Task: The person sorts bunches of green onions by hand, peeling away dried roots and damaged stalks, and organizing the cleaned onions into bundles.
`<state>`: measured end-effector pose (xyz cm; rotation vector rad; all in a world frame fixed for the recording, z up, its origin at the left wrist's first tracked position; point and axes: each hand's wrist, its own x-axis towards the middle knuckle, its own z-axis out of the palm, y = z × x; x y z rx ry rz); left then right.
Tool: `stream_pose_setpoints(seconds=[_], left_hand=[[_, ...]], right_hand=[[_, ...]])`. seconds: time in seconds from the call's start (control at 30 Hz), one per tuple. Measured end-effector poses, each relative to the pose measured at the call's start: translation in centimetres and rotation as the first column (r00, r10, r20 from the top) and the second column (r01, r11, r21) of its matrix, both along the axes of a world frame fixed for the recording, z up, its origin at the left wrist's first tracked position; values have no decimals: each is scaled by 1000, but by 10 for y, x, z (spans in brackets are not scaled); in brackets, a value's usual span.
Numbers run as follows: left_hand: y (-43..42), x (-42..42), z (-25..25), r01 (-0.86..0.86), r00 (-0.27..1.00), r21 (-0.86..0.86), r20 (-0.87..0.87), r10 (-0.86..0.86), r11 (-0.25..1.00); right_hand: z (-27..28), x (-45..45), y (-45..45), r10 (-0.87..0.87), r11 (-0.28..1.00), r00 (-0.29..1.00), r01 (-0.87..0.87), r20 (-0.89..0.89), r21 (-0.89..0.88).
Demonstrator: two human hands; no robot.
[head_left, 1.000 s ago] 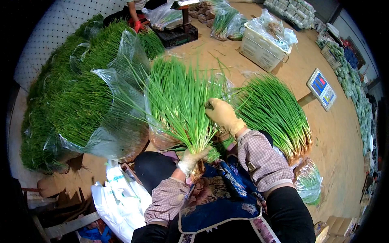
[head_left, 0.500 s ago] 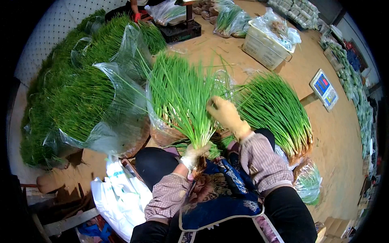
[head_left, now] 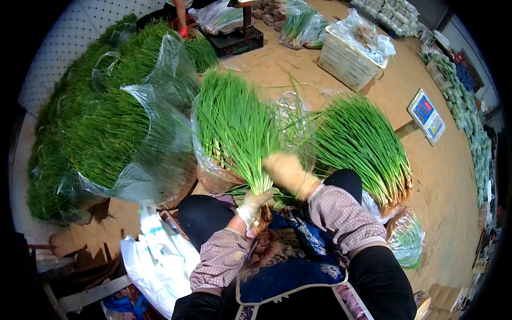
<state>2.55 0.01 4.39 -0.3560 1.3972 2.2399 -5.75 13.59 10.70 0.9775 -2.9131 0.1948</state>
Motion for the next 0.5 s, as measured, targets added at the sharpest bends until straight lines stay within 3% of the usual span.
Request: stream_pose_setpoints(seconds=[0.03,0.07,0.1,0.17,0.2,0.23,0.3,0.33,0.4,0.43,0.47,0.5], left_hand=[[-1,1,4,30,1000,-46,2,-30,998],[2,4,6,-11,1000,0,6,11,1000],[-1,3,6,-12,1000,-5,8,12,1000],[-5,1,4,42,999,-32,-7,-43,999],[-4,0,0,22,1000,20,-10,-22,1000],[-4,-1,-1,23,1000,23,-12,-23,999],[-2,-1,2,-14,1000,27,21,13,1000],[-1,-1,3,-46,997,56,70,43,997],[-2,-4,-6,-22,998,82,61,17,996],[-3,-6,-12,4,999,103,50,-9,995],[-2,-7,-8,-2,999,102,51,-3,995],[1,-9,0,5,997,-76,76,1,997]], right_hand=[[17,-16,0,-208,977,978,206,32,61],[14,-34,12,-236,949,965,203,-117,-240],[11,-53,30,-307,843,919,143,-246,-519],[43,-82,53,-449,716,828,108,-337,-690],[55,-95,68,-456,610,854,92,-253,-787],[65,-102,79,-552,518,826,233,-113,-823],[75,-106,96,-508,402,860,197,-40,-894],[72,-104,96,-506,407,861,196,-41,-892],[63,-85,95,-469,559,872,417,142,-716],[38,-77,94,-401,670,909,379,118,-638],[28,-63,86,-458,764,863,505,215,-401],[22,-45,76,-428,769,783,578,452,-273]])
